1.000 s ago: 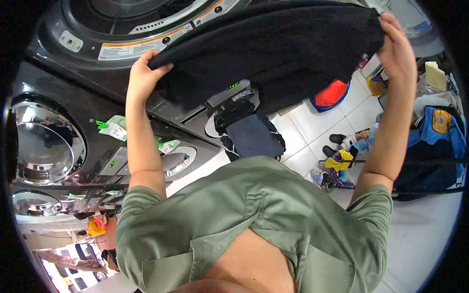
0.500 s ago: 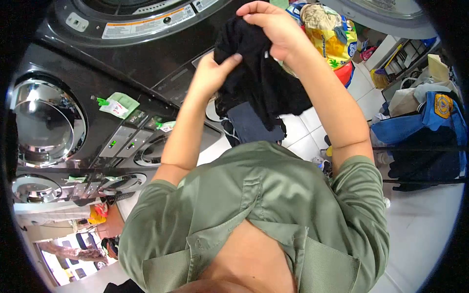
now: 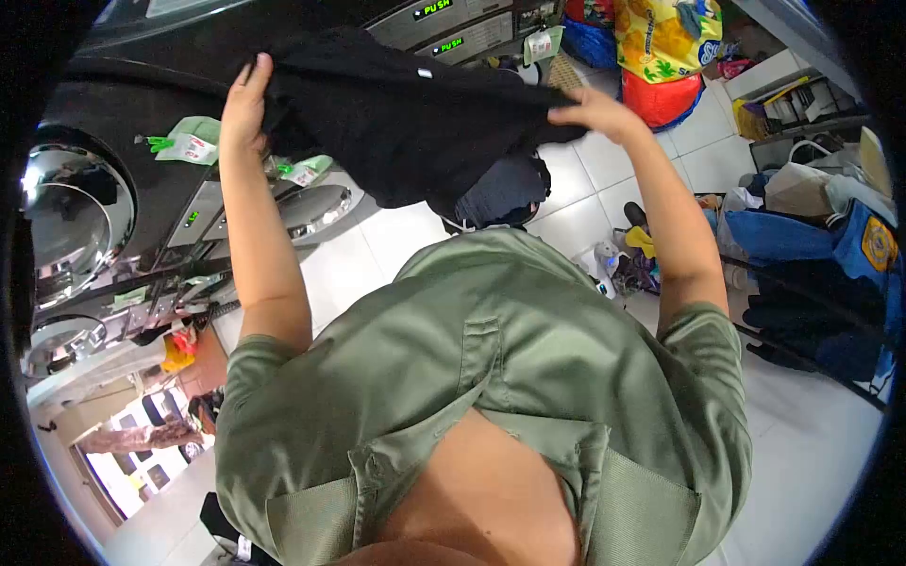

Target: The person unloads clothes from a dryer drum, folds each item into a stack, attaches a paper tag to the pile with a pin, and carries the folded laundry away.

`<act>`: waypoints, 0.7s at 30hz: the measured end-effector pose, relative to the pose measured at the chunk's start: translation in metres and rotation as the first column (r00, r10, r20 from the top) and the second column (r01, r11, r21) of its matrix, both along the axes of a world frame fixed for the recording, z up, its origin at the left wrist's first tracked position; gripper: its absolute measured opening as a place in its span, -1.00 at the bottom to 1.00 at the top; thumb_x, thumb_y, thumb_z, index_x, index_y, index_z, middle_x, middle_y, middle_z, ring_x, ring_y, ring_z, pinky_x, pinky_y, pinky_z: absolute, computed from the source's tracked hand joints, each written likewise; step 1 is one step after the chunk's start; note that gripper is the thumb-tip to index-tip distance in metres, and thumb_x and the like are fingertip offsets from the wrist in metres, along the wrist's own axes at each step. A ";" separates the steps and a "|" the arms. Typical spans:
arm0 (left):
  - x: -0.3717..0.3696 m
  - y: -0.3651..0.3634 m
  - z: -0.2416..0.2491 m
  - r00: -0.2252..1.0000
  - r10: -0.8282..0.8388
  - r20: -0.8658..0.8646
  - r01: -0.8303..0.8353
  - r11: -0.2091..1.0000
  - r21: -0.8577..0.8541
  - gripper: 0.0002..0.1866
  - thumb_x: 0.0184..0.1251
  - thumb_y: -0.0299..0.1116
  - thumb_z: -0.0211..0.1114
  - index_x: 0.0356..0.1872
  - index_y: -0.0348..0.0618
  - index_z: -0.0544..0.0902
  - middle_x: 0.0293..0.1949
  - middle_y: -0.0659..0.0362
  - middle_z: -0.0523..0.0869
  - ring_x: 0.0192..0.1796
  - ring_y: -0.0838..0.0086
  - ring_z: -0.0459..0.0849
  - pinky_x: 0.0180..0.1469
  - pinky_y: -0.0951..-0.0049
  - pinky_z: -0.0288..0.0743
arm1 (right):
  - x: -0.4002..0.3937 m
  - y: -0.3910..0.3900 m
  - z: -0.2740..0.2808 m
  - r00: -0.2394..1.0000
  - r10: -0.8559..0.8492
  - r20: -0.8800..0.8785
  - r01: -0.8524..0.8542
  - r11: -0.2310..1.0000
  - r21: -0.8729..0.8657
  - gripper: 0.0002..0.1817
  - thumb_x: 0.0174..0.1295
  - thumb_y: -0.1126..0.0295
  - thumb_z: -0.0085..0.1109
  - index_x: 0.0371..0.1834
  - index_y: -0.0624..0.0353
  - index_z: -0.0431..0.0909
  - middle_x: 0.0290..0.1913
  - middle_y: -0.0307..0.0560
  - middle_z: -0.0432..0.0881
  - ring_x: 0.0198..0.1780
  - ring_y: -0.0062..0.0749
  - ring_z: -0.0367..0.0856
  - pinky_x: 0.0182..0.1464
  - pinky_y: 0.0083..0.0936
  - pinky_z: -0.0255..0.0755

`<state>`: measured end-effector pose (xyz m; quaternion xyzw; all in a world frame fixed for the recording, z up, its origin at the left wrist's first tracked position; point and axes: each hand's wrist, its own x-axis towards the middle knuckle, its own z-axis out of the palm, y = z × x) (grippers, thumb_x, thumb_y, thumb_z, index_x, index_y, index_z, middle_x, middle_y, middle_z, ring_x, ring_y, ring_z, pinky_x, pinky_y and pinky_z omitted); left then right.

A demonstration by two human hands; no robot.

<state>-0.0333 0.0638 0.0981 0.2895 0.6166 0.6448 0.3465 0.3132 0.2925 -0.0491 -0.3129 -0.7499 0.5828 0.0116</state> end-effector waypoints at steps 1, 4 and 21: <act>-0.020 -0.001 -0.021 0.997 0.008 -0.070 -0.016 0.993 -0.121 -0.64 0.20 -0.23 0.21 -0.11 -0.33 0.52 -0.20 0.15 0.62 -0.22 0.52 0.57 -0.17 0.57 0.42 | -0.006 0.010 -0.004 0.983 -0.117 -0.142 0.113 0.993 -0.038 -0.56 -0.05 0.26 0.24 -0.18 0.40 0.51 -0.39 -0.11 0.59 -0.38 -0.55 0.48 -0.24 -0.56 0.38; -0.056 -0.008 -0.090 0.947 0.014 -0.320 -0.105 0.957 -0.269 -0.69 0.16 -0.32 0.24 -0.15 -0.34 0.56 -0.23 0.17 0.63 -0.20 0.57 0.54 -0.13 0.62 0.37 | -0.034 0.051 -0.039 0.995 -0.067 -0.078 0.091 0.924 0.371 -0.67 0.03 0.35 0.14 -0.12 0.25 0.51 -0.35 -0.05 0.61 -0.31 -0.43 0.54 -0.15 -0.54 0.37; 0.086 -0.139 -0.470 0.916 0.034 0.400 0.291 0.628 -0.721 -0.76 0.10 -0.52 0.03 -0.21 -0.26 0.59 -0.45 0.13 0.63 -0.49 0.57 0.59 -0.44 0.63 0.46 | 0.083 -0.005 -0.326 0.779 0.366 0.509 -0.571 0.750 0.335 -0.75 -0.14 0.49 0.05 -0.33 0.25 0.57 -0.34 0.14 0.58 -0.20 -0.07 0.55 -0.12 -0.38 0.41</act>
